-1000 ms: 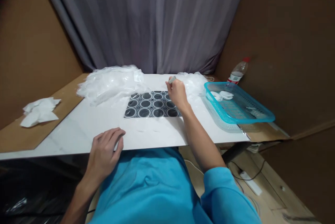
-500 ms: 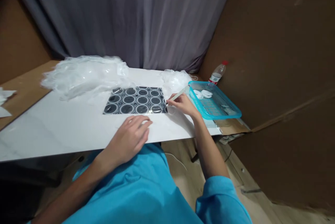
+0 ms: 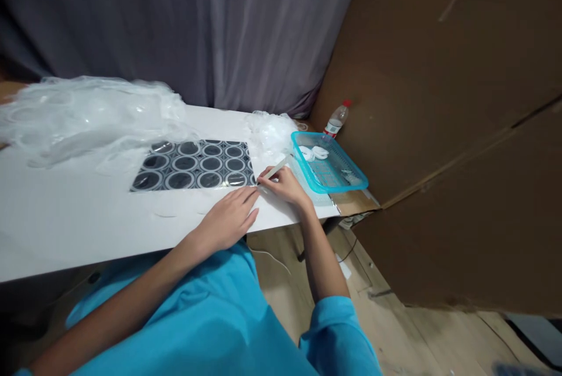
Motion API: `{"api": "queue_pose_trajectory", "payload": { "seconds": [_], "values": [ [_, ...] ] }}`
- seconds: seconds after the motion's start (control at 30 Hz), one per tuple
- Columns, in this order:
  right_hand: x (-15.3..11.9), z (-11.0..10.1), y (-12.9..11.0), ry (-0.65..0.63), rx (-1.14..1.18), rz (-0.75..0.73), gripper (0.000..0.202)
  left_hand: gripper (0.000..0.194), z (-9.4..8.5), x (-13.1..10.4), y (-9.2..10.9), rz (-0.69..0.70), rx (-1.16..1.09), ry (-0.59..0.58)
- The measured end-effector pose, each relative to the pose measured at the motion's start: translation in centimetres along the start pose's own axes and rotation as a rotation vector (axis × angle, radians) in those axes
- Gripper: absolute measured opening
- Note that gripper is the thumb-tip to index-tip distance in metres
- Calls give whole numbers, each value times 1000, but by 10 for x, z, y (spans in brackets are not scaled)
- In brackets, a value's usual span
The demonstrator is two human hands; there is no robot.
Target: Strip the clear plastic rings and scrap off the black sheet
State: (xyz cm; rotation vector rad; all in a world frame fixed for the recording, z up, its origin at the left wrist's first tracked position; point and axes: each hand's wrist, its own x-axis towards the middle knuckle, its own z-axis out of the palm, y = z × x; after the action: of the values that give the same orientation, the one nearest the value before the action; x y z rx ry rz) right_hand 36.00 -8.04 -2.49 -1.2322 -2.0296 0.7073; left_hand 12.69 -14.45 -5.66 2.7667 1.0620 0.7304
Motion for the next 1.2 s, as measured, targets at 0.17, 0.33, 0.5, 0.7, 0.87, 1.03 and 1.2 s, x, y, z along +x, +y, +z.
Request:
{"api": "queue_pose_trajectory", "payload": {
  "seconds": [0.17,0.33,0.5,0.7,0.87,1.03,1.2],
  "values": [
    [2,4,-1,4,-2,-16,29,40,-2,1,2,2,-10,5],
    [2,8,-5,15,-42,-19,29,37,-2,0,3,-9,-7,30],
    [2,9,-12,6,-137,-40,27,38,-2,-1,6,-20,57,34],
    [-4,16,-31,-42,-474,-77,19,35,0,1,7,-24,44,25],
    [-8,22,-42,-128,-731,-131,14,35,2,0,7,-9,40,36],
    [-9,17,-41,-161,-754,-142,15,33,3,-1,8,-90,-21,62],
    [-15,10,-37,6,-448,-117,17,37,1,-1,8,-41,26,27]
  ]
}}
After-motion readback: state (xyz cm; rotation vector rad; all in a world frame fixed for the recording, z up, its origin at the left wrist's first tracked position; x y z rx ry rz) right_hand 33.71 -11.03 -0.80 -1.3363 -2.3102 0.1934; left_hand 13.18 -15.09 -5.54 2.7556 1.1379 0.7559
